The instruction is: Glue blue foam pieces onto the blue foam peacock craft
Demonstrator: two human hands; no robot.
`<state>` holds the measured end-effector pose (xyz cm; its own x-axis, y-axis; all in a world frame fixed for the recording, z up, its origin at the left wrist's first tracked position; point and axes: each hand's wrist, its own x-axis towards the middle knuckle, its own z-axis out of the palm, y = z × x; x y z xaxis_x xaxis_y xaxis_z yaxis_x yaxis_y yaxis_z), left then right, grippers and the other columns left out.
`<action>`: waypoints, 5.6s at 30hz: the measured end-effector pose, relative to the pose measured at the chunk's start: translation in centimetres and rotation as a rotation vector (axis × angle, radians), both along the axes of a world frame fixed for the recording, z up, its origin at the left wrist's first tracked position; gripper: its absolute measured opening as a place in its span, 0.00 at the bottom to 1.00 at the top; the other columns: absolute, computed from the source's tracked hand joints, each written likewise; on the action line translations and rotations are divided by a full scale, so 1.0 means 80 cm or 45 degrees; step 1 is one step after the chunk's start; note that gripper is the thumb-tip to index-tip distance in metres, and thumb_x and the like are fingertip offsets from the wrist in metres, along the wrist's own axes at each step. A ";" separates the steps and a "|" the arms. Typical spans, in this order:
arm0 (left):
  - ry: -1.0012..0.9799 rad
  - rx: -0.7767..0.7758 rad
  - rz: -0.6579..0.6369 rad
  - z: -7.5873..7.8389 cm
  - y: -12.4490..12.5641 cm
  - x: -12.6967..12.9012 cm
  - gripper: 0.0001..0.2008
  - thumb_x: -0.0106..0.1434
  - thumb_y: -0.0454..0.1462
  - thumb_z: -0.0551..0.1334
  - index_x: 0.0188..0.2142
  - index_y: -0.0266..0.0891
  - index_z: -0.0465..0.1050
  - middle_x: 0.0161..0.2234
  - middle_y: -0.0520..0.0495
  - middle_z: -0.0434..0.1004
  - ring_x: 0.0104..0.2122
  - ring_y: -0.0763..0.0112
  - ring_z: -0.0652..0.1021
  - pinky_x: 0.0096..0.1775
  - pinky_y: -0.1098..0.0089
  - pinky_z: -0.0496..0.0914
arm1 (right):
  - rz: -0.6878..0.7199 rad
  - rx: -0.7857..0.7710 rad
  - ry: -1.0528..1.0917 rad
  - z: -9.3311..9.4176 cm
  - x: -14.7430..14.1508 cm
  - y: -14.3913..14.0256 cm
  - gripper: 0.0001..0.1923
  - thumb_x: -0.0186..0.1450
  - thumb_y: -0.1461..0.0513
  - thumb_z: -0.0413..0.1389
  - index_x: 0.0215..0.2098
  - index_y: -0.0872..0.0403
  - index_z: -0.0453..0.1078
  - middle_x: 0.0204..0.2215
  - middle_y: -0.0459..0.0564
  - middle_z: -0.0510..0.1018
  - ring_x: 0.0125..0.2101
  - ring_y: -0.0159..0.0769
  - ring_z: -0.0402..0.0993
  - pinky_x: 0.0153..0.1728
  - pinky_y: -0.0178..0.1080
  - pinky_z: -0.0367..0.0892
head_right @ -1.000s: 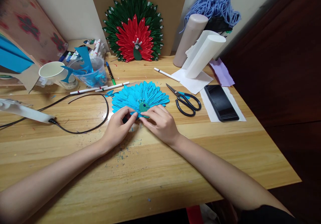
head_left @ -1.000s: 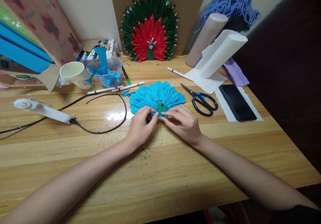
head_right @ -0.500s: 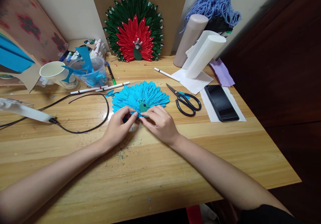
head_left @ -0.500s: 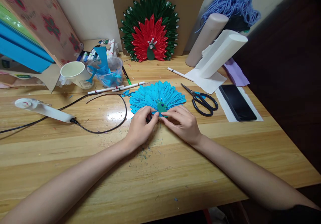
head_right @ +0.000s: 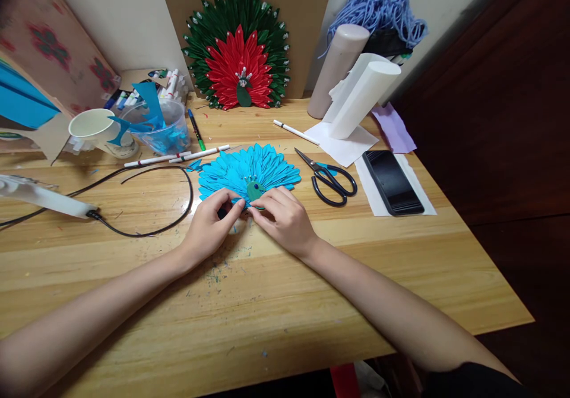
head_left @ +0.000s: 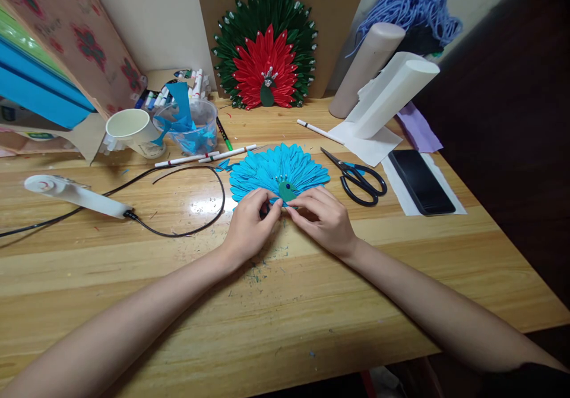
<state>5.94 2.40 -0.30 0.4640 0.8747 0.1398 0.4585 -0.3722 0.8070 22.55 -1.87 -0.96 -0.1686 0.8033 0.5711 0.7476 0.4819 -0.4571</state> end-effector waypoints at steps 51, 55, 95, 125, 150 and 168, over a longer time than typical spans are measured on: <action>-0.235 0.064 0.021 0.009 -0.002 -0.005 0.08 0.64 0.39 0.55 0.33 0.39 0.72 0.33 0.47 0.75 0.36 0.69 0.73 0.40 0.69 0.66 | 0.038 -0.308 0.376 0.003 0.011 0.008 0.05 0.63 0.65 0.55 0.30 0.54 0.73 0.28 0.49 0.75 0.31 0.34 0.71 0.34 0.39 0.67; -0.220 0.017 0.128 0.004 0.000 -0.005 0.10 0.63 0.40 0.56 0.29 0.38 0.70 0.29 0.49 0.74 0.31 0.71 0.72 0.36 0.70 0.64 | 0.067 -0.367 0.421 0.002 0.011 0.008 0.06 0.63 0.63 0.55 0.31 0.54 0.74 0.29 0.49 0.75 0.32 0.34 0.71 0.35 0.39 0.67; -0.251 -0.057 0.094 0.007 0.004 -0.006 0.16 0.62 0.40 0.55 0.19 0.38 0.67 0.21 0.50 0.69 0.27 0.70 0.68 0.33 0.69 0.61 | 0.051 0.142 0.043 0.005 0.007 0.006 0.02 0.62 0.66 0.56 0.33 0.54 0.71 0.27 0.49 0.76 0.30 0.35 0.71 0.33 0.40 0.66; -0.209 0.218 0.063 0.004 -0.005 -0.005 0.03 0.58 0.35 0.61 0.30 0.40 0.74 0.30 0.47 0.78 0.32 0.70 0.76 0.38 0.67 0.69 | 0.054 0.070 -0.006 0.007 0.016 0.009 0.04 0.63 0.65 0.54 0.33 0.54 0.71 0.28 0.50 0.76 0.31 0.35 0.70 0.33 0.41 0.66; -0.046 0.115 0.114 0.005 0.001 -0.005 0.12 0.61 0.40 0.57 0.23 0.39 0.66 0.25 0.50 0.73 0.29 0.70 0.71 0.34 0.69 0.63 | 0.127 0.135 -0.049 0.004 0.021 0.008 0.06 0.62 0.65 0.55 0.37 0.52 0.73 0.28 0.49 0.76 0.31 0.35 0.71 0.33 0.40 0.67; 0.032 0.339 0.370 0.026 0.052 -0.037 0.12 0.63 0.43 0.54 0.28 0.38 0.68 0.28 0.49 0.72 0.30 0.69 0.70 0.33 0.71 0.60 | -0.009 0.073 0.077 0.007 0.024 0.015 0.04 0.62 0.67 0.54 0.34 0.53 0.70 0.29 0.50 0.75 0.31 0.37 0.70 0.34 0.41 0.66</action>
<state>2.99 6.56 1.81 0.2085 0.9048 0.3713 0.5940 -0.4188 0.6869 24.49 -0.66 -0.43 -0.1268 0.7701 0.6252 0.7229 0.5033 -0.4734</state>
